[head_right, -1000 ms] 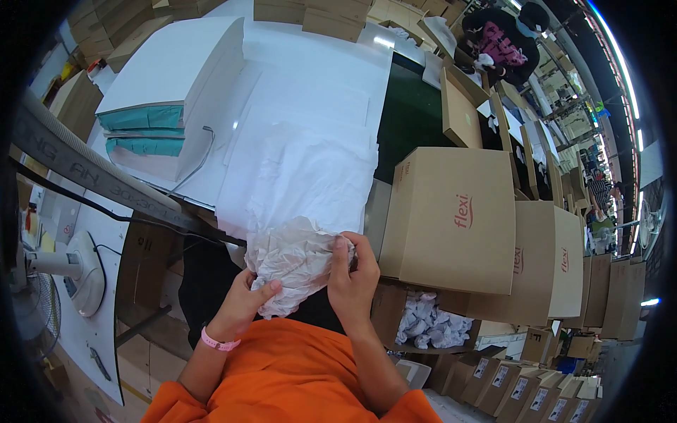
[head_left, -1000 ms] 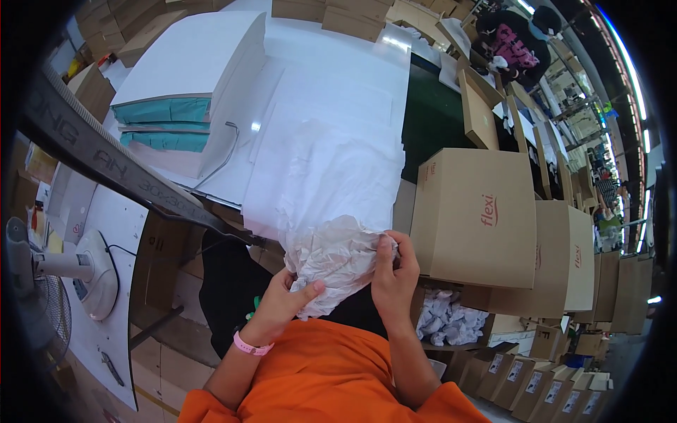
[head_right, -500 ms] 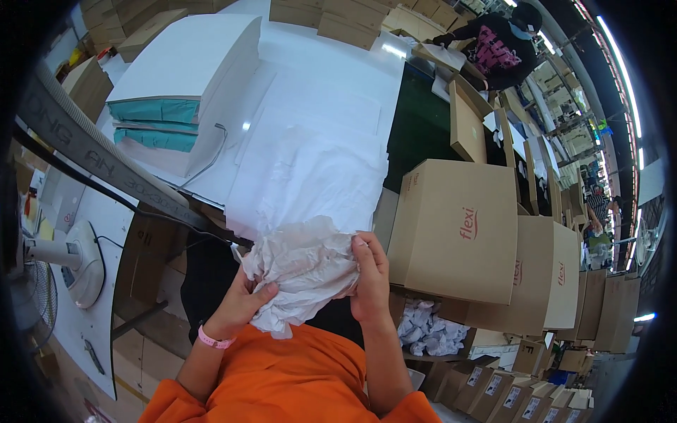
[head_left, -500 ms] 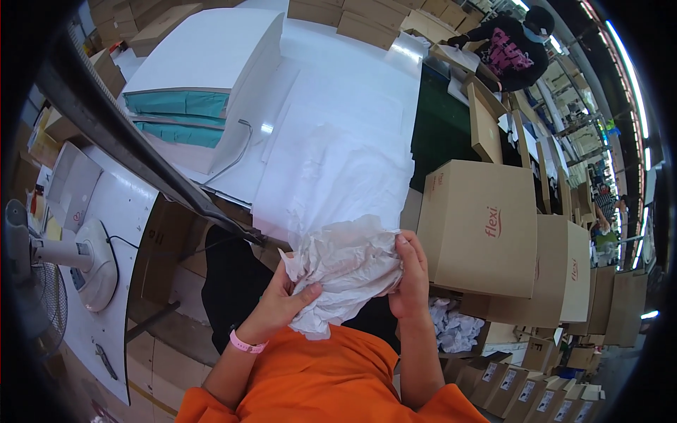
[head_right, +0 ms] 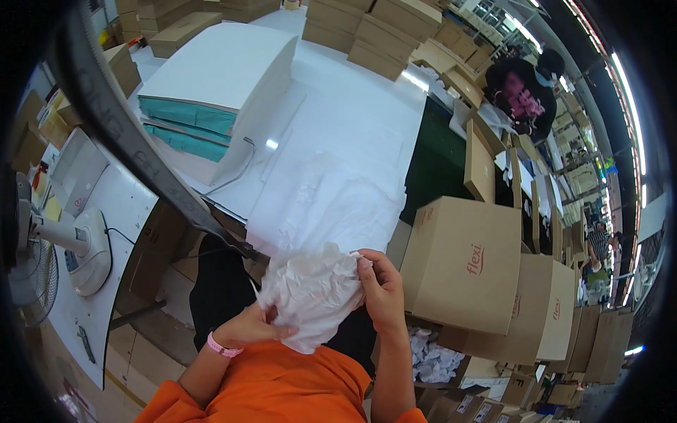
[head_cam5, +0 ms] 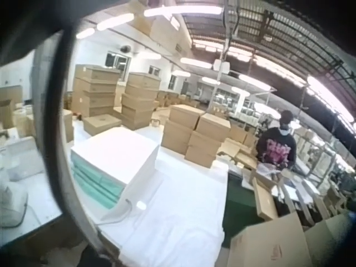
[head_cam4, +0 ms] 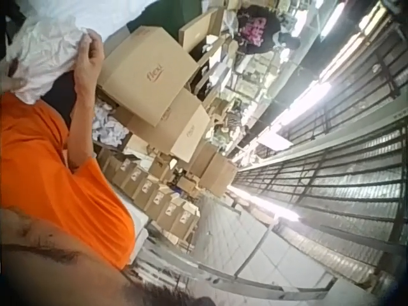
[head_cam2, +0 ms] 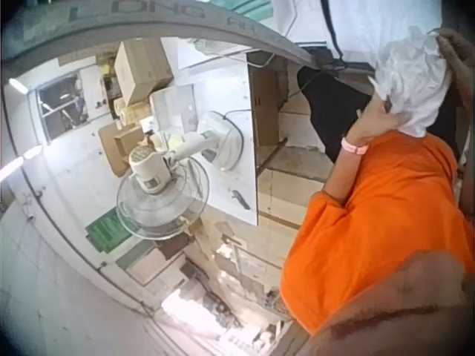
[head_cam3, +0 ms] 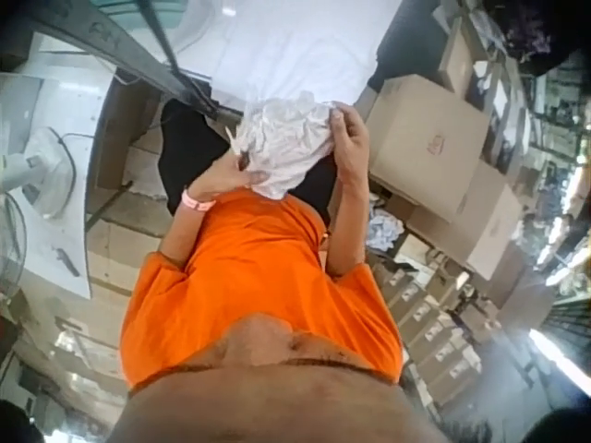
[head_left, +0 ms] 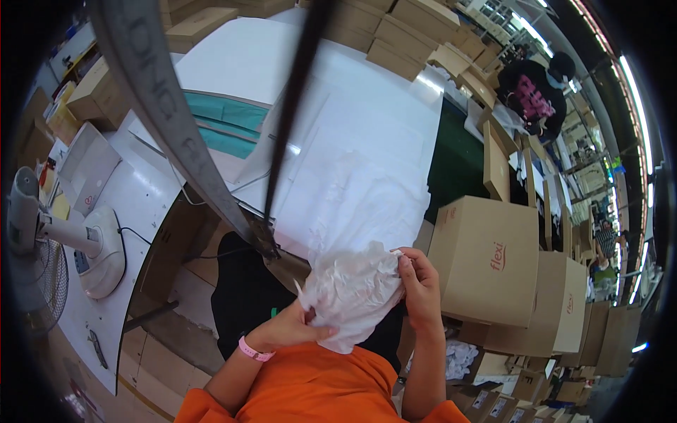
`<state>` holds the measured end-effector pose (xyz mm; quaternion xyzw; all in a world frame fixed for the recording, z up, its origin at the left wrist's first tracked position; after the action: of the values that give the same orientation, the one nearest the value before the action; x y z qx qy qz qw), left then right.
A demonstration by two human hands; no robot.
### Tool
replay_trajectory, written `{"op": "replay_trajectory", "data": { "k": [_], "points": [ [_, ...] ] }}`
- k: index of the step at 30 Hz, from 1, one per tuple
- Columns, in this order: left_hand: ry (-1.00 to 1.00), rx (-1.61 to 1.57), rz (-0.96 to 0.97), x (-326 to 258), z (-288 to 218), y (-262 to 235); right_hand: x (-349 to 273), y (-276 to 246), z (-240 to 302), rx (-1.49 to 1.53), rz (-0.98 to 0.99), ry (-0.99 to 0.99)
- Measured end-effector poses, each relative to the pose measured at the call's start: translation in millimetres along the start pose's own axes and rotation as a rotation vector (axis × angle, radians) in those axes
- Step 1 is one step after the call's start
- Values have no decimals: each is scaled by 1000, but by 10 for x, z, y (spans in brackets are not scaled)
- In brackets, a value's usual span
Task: The recorder wraps individual shoes in white protective tissue paper before placing them in boxes.
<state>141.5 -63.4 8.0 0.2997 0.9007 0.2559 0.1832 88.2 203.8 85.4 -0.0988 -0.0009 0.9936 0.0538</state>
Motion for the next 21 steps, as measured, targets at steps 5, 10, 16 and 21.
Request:
{"op": "replay_trajectory", "data": {
  "k": [5,10,16,21],
  "points": [
    [29,45,158,-40,-251,-57,195,201,257,-193,312,-34],
    [252,323,-181,-120,-188,-96,829,620,644,-618,937,-17],
    [244,193,-196,-475,-222,-67,2327,1735,891,-839,500,-563],
    [216,23,-189,-575,-87,-51,3215,2647,758,-746,18,-981]
  ]
}}
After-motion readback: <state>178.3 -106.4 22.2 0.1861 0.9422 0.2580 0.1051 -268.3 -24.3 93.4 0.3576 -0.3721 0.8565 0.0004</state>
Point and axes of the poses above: each hand's wrist, its own x-axis towards the middle knuckle, its own y-axis out of the palm, z = x × y, the point moved 1 cm from there along x, towards the middle knuckle, and after that the axes turned 4 degrees about x, right-handed, at the moved point
